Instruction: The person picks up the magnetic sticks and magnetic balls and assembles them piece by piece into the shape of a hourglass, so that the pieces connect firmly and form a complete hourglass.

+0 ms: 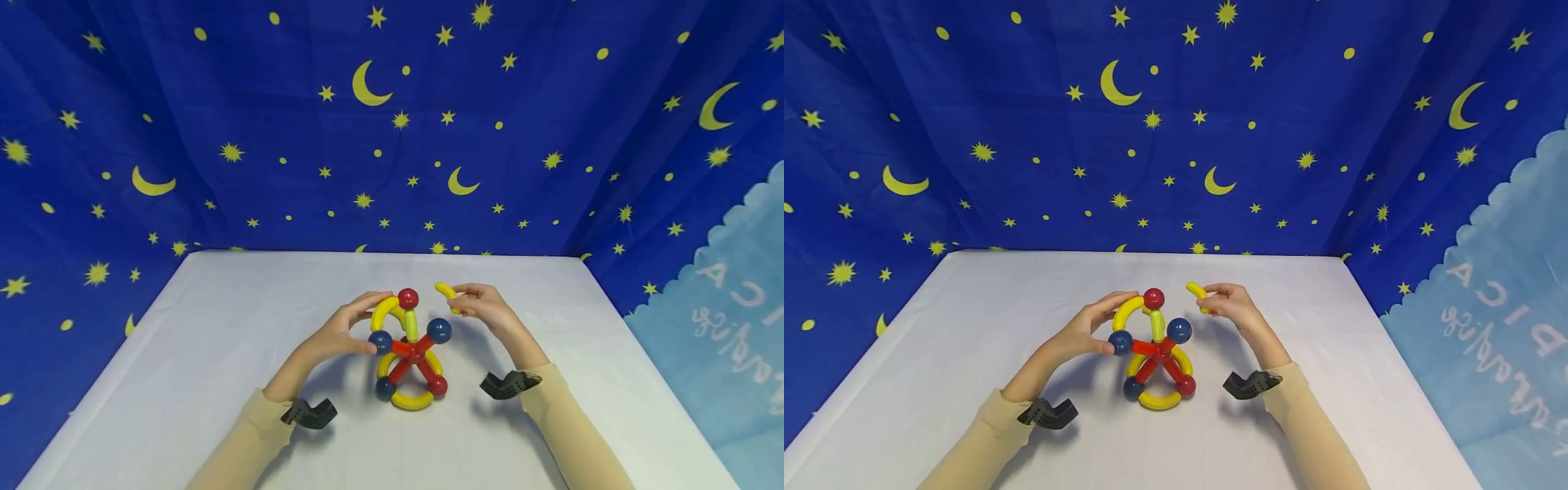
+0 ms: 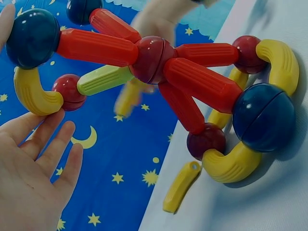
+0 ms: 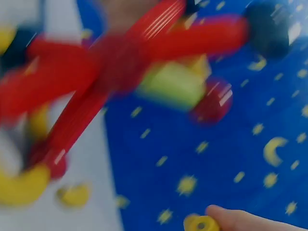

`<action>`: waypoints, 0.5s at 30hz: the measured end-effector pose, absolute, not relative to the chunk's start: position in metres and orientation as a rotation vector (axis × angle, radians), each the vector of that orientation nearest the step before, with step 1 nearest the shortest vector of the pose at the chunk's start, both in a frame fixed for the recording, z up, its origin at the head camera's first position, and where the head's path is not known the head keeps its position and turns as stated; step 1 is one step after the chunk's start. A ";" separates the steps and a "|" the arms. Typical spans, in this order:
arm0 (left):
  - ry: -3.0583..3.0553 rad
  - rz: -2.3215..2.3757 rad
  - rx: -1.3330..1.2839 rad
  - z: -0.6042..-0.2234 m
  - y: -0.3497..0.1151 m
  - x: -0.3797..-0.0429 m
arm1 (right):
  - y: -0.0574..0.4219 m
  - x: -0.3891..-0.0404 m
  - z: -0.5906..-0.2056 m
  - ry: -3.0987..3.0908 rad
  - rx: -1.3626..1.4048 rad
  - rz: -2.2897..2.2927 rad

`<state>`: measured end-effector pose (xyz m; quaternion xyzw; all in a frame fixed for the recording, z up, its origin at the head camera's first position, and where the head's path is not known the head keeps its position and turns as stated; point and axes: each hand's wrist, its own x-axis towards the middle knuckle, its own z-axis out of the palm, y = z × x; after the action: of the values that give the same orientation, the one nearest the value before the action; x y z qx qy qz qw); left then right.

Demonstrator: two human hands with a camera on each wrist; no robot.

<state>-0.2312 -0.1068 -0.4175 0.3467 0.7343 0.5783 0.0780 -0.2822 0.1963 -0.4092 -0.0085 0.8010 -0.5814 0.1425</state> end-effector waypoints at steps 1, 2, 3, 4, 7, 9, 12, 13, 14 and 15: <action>2.197 1.733 1.041 -0.418 -0.107 -0.231 | 0.194 -0.278 -0.402 2.266 -0.039 -1.733; 2.198 1.732 1.040 -0.418 -0.107 -0.231 | 0.192 -0.273 -0.396 2.213 -0.057 -1.787; 2.199 1.733 1.039 -0.418 -0.107 -0.231 | 0.189 -0.268 -0.389 2.167 -0.076 -1.835; 2.200 1.733 1.040 -0.417 -0.107 -0.230 | 0.186 -0.263 -0.383 2.127 -0.091 -1.875; 2.207 1.728 1.032 -0.416 -0.106 -0.231 | 0.179 -0.247 -0.367 2.064 -0.130 -1.936; 2.210 1.728 1.029 -0.416 -0.106 -0.231 | 0.174 -0.238 -0.360 2.066 -0.155 -1.940; 2.209 1.726 1.025 -0.415 -0.106 -0.231 | 0.169 -0.230 -0.355 2.082 -0.187 -1.917; 2.209 1.726 1.022 -0.416 -0.106 -0.231 | 0.168 -0.228 -0.355 2.084 -0.196 -1.910; 2.208 1.726 1.023 -0.416 -0.106 -0.231 | 0.167 -0.226 -0.355 2.085 -0.201 -1.903; 2.209 1.724 1.021 -0.417 -0.106 -0.231 | 0.166 -0.225 -0.355 2.084 -0.202 -1.898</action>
<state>-0.2314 -0.1055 -0.4166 0.3412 0.7383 0.5763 0.0797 -0.2253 0.1664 -0.3552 -0.0706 0.7283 -0.6632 0.1572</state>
